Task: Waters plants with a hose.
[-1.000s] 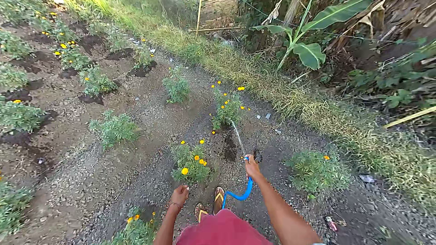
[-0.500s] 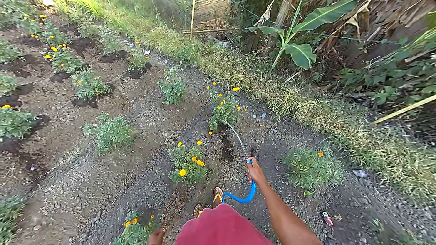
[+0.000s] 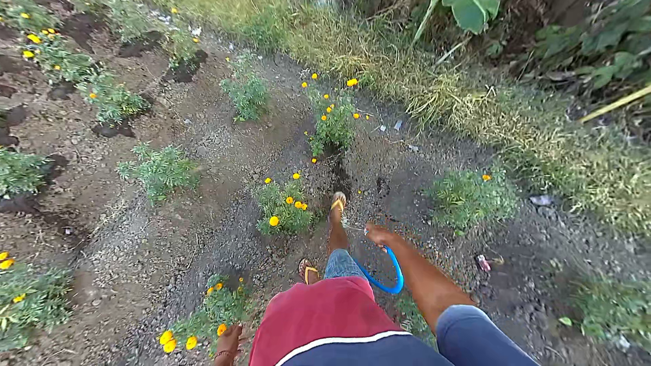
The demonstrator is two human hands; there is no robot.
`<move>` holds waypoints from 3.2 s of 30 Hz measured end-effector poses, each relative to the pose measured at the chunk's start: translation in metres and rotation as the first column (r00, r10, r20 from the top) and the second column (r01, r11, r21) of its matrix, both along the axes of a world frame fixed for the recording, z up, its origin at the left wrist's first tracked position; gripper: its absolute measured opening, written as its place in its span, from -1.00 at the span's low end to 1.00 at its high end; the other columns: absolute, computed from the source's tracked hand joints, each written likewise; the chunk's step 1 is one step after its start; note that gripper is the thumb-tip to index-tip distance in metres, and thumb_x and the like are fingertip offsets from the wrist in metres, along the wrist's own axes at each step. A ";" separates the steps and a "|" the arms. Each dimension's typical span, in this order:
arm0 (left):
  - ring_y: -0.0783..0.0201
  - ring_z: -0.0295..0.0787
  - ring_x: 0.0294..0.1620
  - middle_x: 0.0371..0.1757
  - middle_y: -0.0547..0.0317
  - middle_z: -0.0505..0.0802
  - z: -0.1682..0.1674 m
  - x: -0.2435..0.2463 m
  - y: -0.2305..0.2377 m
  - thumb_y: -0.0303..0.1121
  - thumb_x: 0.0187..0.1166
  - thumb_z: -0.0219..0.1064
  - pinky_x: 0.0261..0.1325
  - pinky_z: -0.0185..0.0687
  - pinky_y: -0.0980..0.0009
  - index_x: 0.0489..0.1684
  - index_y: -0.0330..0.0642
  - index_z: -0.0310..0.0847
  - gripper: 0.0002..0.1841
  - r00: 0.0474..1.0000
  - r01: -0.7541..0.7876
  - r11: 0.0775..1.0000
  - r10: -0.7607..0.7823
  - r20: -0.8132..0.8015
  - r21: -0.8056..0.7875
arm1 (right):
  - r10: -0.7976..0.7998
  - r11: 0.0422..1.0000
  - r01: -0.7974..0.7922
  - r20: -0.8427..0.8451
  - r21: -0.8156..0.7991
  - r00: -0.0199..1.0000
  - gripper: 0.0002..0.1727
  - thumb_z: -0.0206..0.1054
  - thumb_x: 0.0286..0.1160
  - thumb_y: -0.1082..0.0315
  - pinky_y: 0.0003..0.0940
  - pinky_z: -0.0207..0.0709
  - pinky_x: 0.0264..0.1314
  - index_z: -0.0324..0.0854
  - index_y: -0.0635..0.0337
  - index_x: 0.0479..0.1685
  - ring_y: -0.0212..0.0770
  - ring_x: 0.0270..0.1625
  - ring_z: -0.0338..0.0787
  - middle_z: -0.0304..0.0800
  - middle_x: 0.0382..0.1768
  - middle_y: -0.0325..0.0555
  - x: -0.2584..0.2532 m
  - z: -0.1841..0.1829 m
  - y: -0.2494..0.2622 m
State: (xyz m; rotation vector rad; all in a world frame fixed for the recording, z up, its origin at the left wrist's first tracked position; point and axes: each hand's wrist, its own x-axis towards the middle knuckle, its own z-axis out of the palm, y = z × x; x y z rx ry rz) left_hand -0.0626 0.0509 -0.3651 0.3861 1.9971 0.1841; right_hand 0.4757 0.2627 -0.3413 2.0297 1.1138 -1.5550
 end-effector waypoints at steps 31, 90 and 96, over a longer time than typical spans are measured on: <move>-0.15 0.82 0.13 0.27 -0.34 0.78 0.028 0.005 0.058 -0.30 0.81 0.19 0.13 0.70 -0.09 0.43 -0.40 0.55 -0.61 0.988 0.146 0.989 -0.144 -0.054 0.038 | -0.090 0.993 0.093 0.036 -0.073 0.995 -0.50 -0.06 0.83 0.27 -0.03 0.54 0.02 0.22 0.17 0.69 -0.02 -0.05 0.67 0.60 0.16 0.20 0.007 -0.043 -0.026; -0.25 0.78 0.22 0.28 -0.41 0.76 -0.005 0.167 0.181 -0.26 0.82 0.18 0.27 0.64 -0.18 0.44 -0.43 0.53 -0.58 0.954 0.298 0.954 -0.300 0.031 0.037 | -0.232 0.895 0.218 -0.012 0.388 0.973 -0.51 -0.21 0.94 0.15 0.16 0.66 0.12 0.21 0.05 0.72 0.25 0.08 0.83 0.72 0.21 0.33 0.104 0.035 0.123; -0.23 0.75 0.28 0.30 -0.43 0.74 0.013 0.156 0.173 -0.33 0.81 0.18 0.35 0.59 -0.15 0.38 -0.49 0.56 -0.62 0.945 0.324 0.946 -0.325 -0.031 -0.032 | -0.298 0.898 0.290 -0.027 0.331 0.954 -0.51 -0.22 0.93 0.18 0.16 0.65 0.15 0.20 0.05 0.73 0.25 0.14 0.81 0.69 0.27 0.34 0.110 0.030 0.124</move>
